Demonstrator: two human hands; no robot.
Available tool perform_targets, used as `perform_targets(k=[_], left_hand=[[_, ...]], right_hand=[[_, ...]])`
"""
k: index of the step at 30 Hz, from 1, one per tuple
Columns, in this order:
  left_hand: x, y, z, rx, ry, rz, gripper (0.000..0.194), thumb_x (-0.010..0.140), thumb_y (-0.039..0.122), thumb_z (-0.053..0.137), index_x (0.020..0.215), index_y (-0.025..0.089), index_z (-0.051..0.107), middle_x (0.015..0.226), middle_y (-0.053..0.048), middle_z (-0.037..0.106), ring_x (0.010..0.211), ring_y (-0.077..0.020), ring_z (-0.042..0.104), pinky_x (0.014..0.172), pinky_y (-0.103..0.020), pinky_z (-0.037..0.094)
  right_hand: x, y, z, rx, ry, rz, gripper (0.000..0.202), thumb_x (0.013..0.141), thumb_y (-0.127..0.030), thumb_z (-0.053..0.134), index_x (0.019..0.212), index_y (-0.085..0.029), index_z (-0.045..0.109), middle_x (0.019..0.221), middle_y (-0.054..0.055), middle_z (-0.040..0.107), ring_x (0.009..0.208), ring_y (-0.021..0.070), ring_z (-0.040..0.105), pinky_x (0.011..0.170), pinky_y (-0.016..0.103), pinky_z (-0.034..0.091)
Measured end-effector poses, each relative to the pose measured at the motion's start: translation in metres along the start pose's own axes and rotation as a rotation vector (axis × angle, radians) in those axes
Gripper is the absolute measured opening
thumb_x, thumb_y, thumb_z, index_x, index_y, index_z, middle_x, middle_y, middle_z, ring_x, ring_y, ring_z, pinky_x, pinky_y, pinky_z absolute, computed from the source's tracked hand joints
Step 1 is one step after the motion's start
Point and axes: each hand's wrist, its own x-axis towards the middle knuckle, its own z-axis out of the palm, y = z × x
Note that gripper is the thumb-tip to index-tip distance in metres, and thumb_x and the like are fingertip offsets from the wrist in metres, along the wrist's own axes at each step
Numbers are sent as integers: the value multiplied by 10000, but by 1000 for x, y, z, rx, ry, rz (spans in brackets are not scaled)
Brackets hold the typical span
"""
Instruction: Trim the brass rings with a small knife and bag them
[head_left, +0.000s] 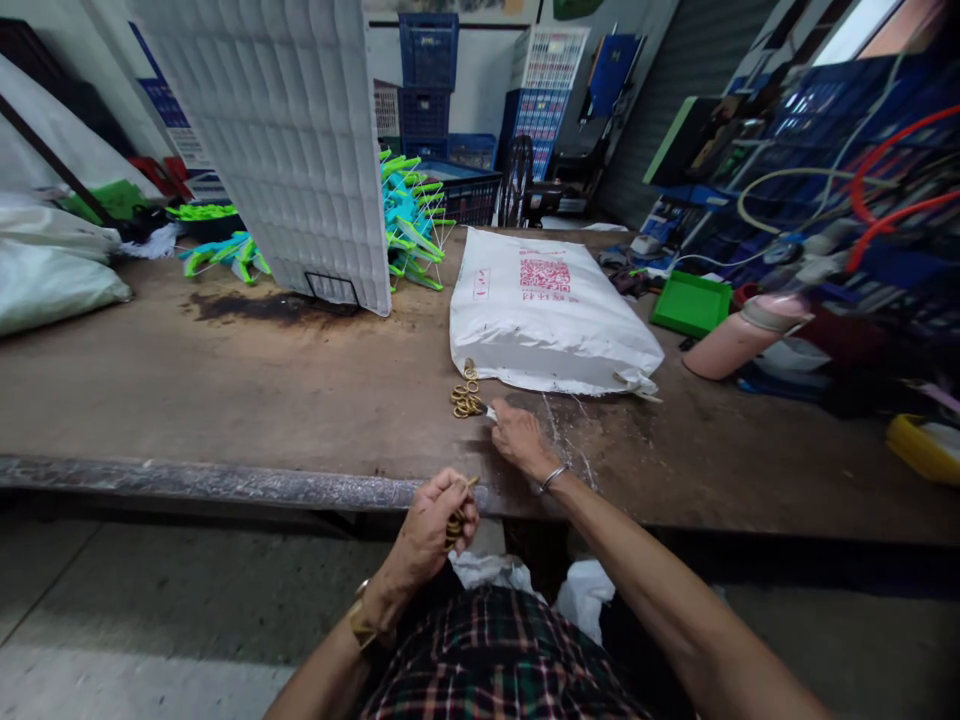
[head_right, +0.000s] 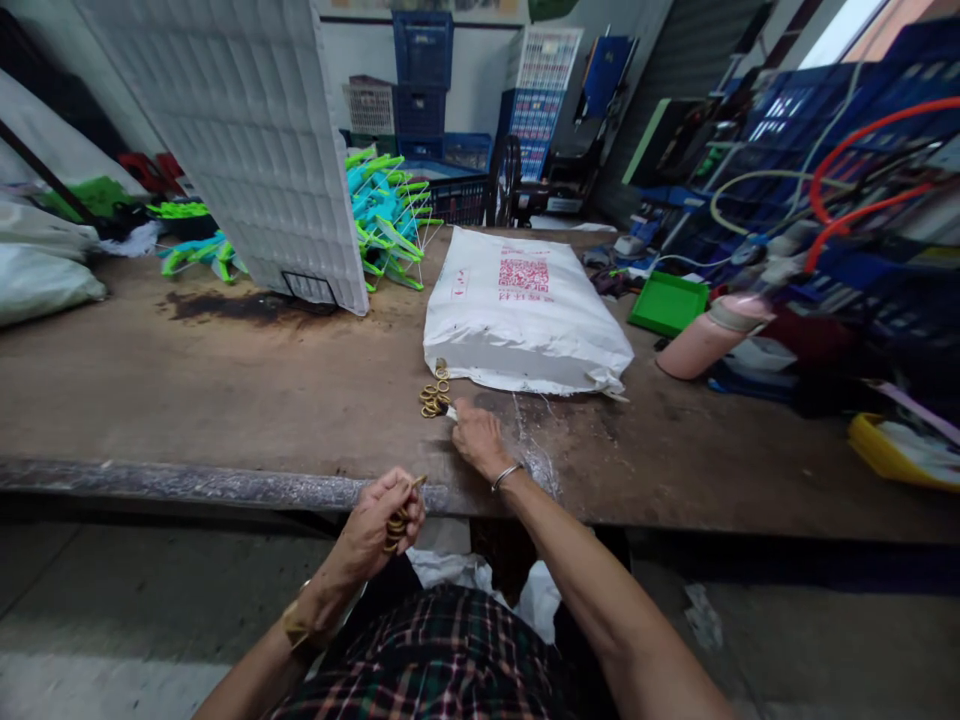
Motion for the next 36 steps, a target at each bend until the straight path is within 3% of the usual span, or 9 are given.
perform_targets(k=[4,9,14,19,25,29,33,36], left_hand=[[13,1,-10,-155,74,-8,365,696,479,636,698,154,470,646,22,509,459,-41,434,333,-126,277],[21,3,-23,-227,74,-36,289,709,396,643,734,167,469,665,17,526,463,-49,446,338,-130,278],[26,3,-30,-344,60,-121,314,651,322,704,854,173,516,657,18,530,475,-56,473,340,-121,257],[33,1,-33,-427,34,-118,264,659,300,711,748,140,520,737,-29,578,543,-69,522,340,-113,242],[37,0,-32,-379,38,-85,280,662,300,709,683,146,476,728,-25,570,589,-79,533,337,-116,234],[40,0,-26,-94,140,16,301,703,414,647,706,168,473,591,39,492,439,-48,414,331,-137,245],[41,-1,-17,336,294,254,251,751,375,582,911,182,565,562,60,474,416,-54,389,398,-171,312],[40,-3,-12,546,294,411,269,765,276,549,1009,184,615,631,26,545,510,-84,463,534,-206,398]], right_hand=[[47,15,6,96,111,78,260,845,-200,355,999,-156,559,855,97,655,755,185,588,617,266,315],[88,13,19,165,127,114,280,882,-264,333,995,-158,566,886,100,654,804,187,592,647,265,338],[105,3,21,162,100,143,279,871,-334,388,1043,-187,552,933,93,653,832,195,599,638,269,361],[109,1,21,139,86,164,259,846,-308,394,983,-189,579,932,107,649,821,203,592,621,275,355],[94,8,17,293,159,113,203,813,-270,395,844,-185,577,758,60,622,685,163,536,596,260,315],[65,15,6,565,193,23,153,751,-255,424,755,-177,556,685,5,569,634,131,474,595,241,328],[19,14,-1,898,30,34,200,660,-248,466,826,-178,552,625,-44,521,566,105,434,533,216,323],[-16,5,-3,1137,-158,142,233,633,-255,476,851,-192,530,533,-80,460,446,75,349,441,198,254]])
